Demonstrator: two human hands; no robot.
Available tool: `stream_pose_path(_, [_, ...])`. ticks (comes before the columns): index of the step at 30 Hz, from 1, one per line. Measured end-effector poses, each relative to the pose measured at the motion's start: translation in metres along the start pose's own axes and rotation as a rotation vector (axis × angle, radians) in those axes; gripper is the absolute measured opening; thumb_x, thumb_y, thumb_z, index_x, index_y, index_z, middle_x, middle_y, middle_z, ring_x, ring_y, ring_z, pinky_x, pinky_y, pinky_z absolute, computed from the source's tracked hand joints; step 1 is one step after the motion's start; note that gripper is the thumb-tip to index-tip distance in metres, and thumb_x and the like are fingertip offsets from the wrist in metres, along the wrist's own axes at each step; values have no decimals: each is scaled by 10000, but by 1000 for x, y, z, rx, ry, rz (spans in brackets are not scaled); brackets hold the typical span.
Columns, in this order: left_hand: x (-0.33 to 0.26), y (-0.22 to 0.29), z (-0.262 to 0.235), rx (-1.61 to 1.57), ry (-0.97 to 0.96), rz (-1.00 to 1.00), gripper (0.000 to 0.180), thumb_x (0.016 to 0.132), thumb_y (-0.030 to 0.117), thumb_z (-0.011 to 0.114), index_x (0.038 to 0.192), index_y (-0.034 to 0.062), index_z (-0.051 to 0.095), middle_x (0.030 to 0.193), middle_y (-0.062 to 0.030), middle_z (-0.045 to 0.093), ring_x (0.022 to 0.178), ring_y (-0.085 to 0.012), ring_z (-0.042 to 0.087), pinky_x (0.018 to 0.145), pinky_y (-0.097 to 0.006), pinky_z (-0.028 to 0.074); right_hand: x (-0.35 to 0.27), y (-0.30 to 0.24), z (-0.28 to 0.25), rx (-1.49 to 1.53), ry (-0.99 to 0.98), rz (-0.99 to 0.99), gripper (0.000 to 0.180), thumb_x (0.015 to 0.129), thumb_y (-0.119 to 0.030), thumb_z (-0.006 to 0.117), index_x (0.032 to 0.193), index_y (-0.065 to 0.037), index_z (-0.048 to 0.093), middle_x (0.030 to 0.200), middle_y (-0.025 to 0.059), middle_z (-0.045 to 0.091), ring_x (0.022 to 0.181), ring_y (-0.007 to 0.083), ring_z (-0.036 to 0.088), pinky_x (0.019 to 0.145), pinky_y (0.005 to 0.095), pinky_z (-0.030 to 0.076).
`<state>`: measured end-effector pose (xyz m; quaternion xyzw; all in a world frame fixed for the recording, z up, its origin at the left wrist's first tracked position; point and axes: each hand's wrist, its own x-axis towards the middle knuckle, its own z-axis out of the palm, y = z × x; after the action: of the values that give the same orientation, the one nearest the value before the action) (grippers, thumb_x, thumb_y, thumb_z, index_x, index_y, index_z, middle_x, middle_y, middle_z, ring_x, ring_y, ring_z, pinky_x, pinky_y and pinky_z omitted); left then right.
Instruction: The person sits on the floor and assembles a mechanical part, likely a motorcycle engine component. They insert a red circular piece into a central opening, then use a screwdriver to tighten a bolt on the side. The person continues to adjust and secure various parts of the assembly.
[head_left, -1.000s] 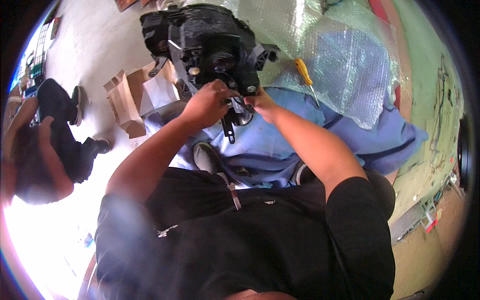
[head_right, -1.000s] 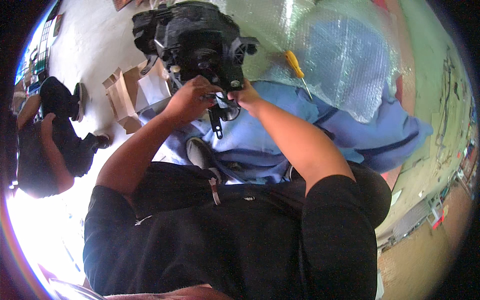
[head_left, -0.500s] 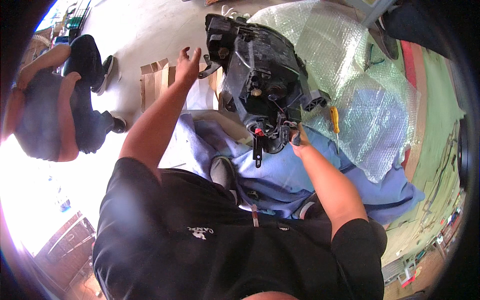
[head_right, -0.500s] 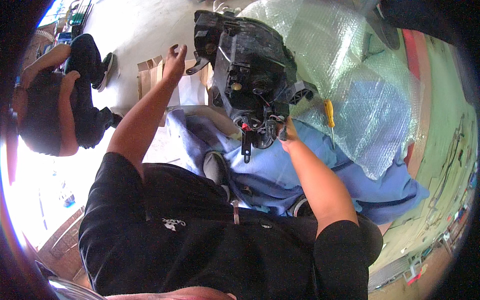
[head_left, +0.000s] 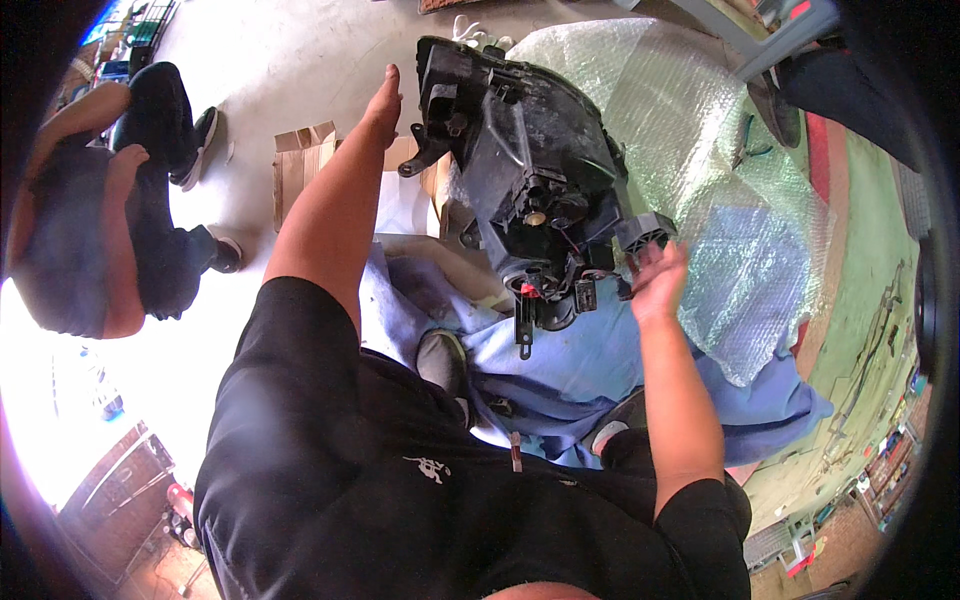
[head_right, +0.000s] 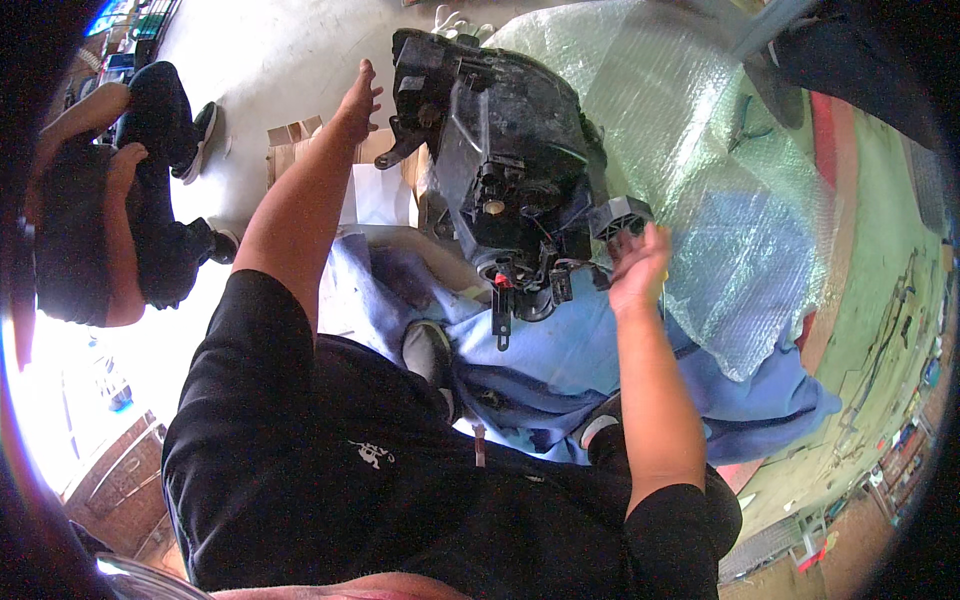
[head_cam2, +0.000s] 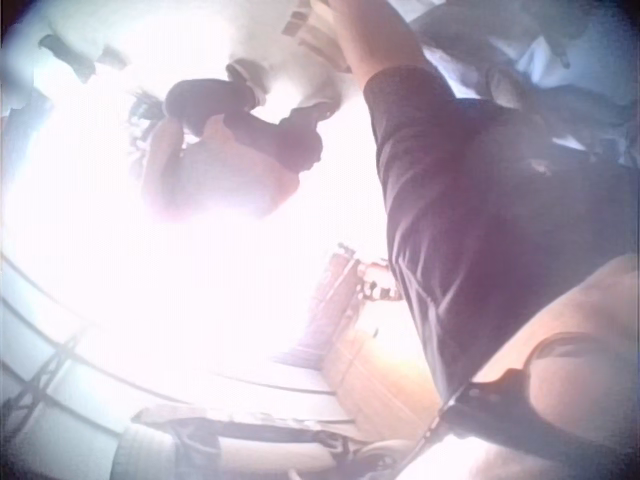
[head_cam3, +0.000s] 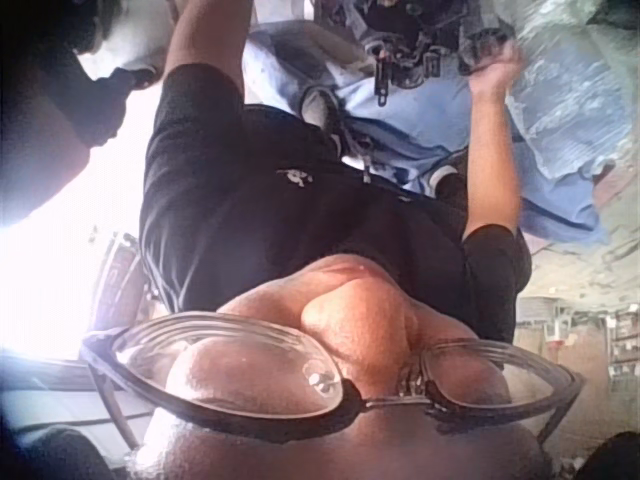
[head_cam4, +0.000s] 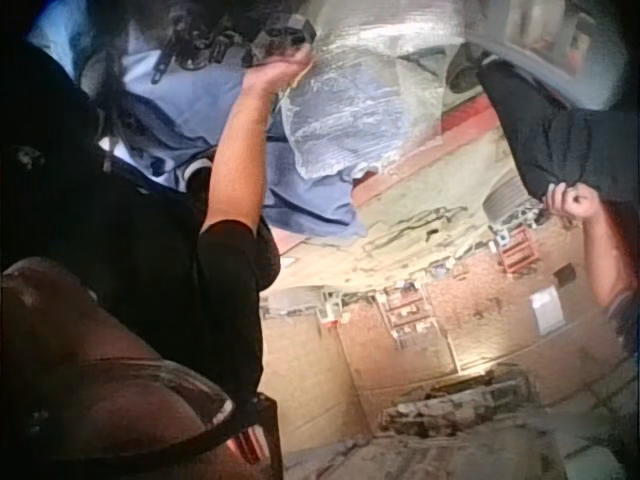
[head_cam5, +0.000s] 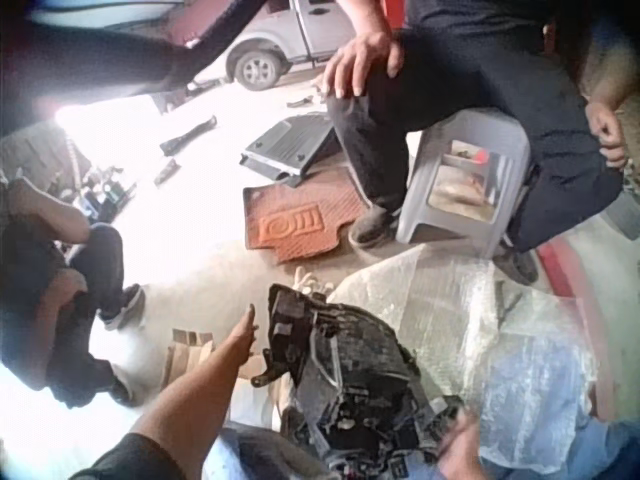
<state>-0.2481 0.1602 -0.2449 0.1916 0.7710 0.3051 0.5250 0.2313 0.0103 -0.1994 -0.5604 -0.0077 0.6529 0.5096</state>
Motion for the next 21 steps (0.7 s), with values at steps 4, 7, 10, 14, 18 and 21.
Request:
stream_pose_path(4, [0, 3, 8, -39, -109, -22, 982, 833, 876, 309, 1582, 250, 205, 1614, -104, 271, 1436, -403, 288, 1105, -667, 208, -14, -31, 33, -99, -263, -59, 560, 1028, -527, 331, 1395, -149, 518, 1291, 80, 600, 1139, 233, 541, 1033, 392, 394])
stream_pose_path(7, [4, -1, 16, -151, -219, -32, 932, 854, 860, 297, 1539, 228, 302, 1492, -100, 422, 1248, -390, 438, 1023, -625, 307, -22, -36, 49, -454, -60, -81, 529, 1008, -499, 427, 1347, -118, 565, 1314, 67, 577, 1126, 215, 537, 1001, 368, 399])
stream_pose_path(10, [3, -3, 28, -143, -219, -46, 886, 880, 836, 289, 1473, 192, 424, 1404, -115, 519, 1109, -382, 528, 897, -592, 415, -29, -36, 59, -669, 90, -53, 546, 973, -513, 501, 1323, -102, 584, 1263, 77, 576, 1115, 189, 518, 951, 349, 410])
stream_pose_path(14, [-13, 4, 38, -196, -162, -67, 844, 907, 797, 310, 1435, 165, 490, 1407, -122, 541, 1160, -427, 549, 948, -564, 454, -29, -41, 68, -859, 218, 39, 655, 942, -617, 483, 1277, -63, 585, 1049, 68, 605, 849, 153, 569, 689, 327, 457])
stream_pose_path(18, [-28, 7, 40, -260, -44, 14, 827, 938, 736, 363, 1389, 61, 522, 1254, -150, 640, 1111, -318, 620, 922, -463, 513, -29, -48, 67, -958, 176, 19, 628, 931, -690, 458, 993, -86, 618, 746, 6, 558, 515, 103, 454, 422, 248, 317])
stream_pose_path(21, [-30, 3, 32, -263, -6, 53, 769, 969, 684, 368, 1386, 55, 515, 1257, -150, 638, 1129, -307, 624, 932, -448, 522, -29, -44, 63, -956, 182, -126, 548, 934, -586, 567, 868, -45, 628, 638, 11, 519, 481, 101, 448, 425, 269, 331])
